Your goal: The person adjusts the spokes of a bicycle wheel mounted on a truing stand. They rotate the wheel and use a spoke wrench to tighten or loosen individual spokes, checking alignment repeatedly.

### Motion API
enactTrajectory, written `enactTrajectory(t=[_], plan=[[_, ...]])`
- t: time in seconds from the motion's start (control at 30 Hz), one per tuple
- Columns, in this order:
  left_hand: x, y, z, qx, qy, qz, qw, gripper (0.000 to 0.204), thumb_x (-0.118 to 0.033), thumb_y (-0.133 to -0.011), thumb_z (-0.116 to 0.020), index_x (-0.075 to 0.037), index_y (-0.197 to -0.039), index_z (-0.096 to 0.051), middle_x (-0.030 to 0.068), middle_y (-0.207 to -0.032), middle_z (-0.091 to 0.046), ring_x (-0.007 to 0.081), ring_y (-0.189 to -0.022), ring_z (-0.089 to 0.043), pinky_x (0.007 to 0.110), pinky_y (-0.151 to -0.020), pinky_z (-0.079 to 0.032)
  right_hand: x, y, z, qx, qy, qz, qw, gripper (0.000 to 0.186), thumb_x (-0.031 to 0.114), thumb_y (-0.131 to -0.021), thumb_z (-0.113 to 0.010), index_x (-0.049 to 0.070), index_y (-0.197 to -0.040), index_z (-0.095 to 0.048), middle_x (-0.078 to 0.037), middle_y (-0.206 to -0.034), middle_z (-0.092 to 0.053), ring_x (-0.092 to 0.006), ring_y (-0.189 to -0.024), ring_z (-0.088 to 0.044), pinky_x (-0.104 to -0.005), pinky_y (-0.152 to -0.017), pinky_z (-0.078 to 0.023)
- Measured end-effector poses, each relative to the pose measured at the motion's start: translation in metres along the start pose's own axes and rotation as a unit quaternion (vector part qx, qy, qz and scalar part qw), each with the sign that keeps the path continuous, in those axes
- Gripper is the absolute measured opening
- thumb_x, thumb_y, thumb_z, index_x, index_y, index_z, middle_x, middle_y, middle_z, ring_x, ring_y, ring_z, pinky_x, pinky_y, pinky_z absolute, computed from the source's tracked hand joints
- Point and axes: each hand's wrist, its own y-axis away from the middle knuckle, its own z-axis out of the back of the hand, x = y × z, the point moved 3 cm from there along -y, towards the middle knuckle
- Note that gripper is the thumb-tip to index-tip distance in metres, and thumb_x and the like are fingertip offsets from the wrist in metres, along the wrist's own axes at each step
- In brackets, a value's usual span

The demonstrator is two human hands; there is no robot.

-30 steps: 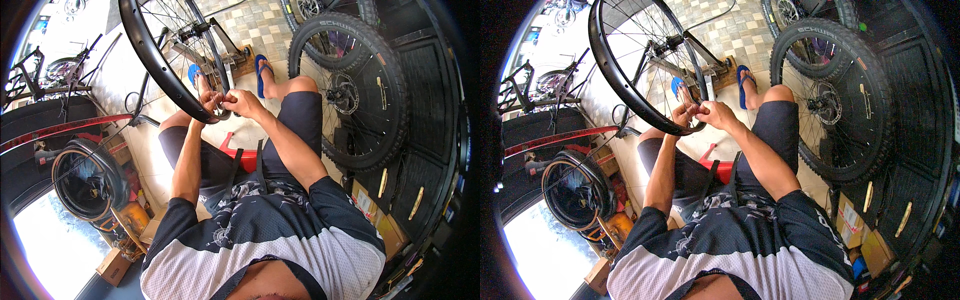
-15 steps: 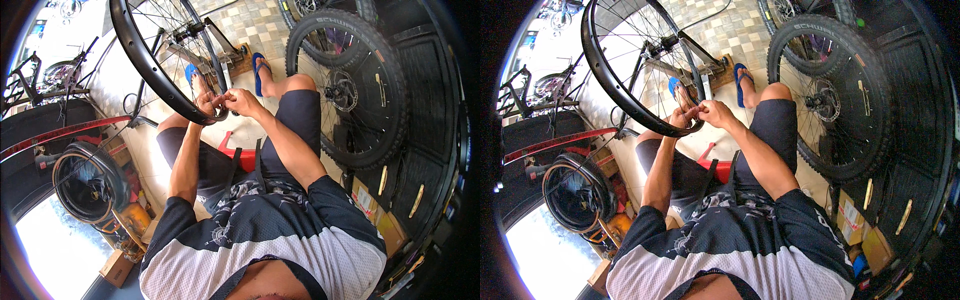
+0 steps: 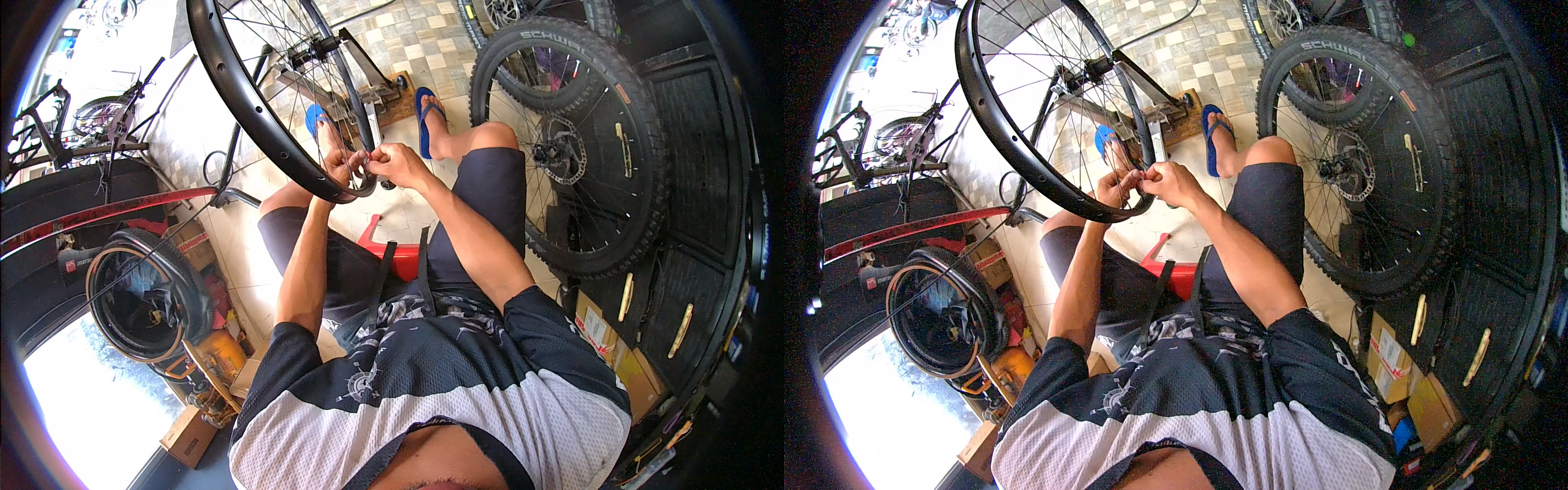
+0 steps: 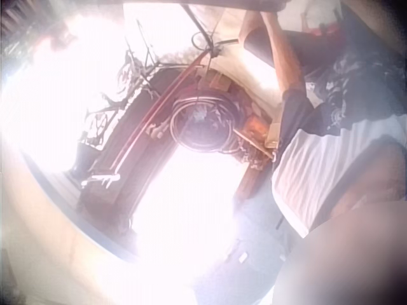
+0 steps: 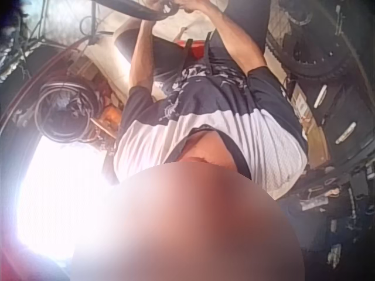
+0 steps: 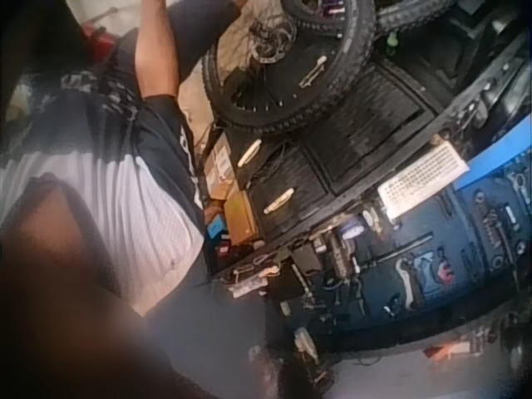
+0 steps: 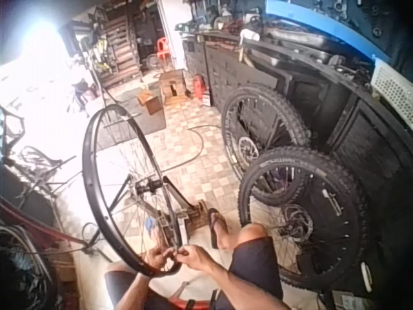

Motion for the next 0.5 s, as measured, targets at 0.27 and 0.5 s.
enactTrajectory(t=[0.27, 0.5], plan=[[-0.003, 0.004, 0.011, 0.081, -0.013, 0.076, 0.994, 0.038, -0.042, -0.094, -0.075, -0.004, -0.093, -0.074, -0.0024, -0.067, -0.062, 0.0077, -0.058, -0.053, 0.024, -0.054, -0.040, 0.009, 0.004, -0.003, 0.002, 0.036, 0.048, 0.998, 0.035, 0.036, -0.087, -0.075, 0.003, -0.097, -0.072, -0.014, -0.088, -0.076, -0.0279, -0.080, -0.072, -0.0389, -0.073, -0.055], [0.005, 0.001, 0.009, 0.081, 0.012, 0.061, 0.995, 0.039, -0.040, -0.091, -0.080, -0.006, -0.078, -0.066, -0.0001, -0.067, -0.063, 0.0075, -0.060, -0.055, 0.024, -0.053, -0.040, 0.007, 0.003, -0.002, 0.003, 0.021, 0.047, 0.999, 0.032, 0.032, -0.086, -0.074, 0.004, -0.099, -0.072, -0.013, -0.088, -0.076, -0.0275, -0.078, -0.072, -0.0392, -0.072, -0.054]])
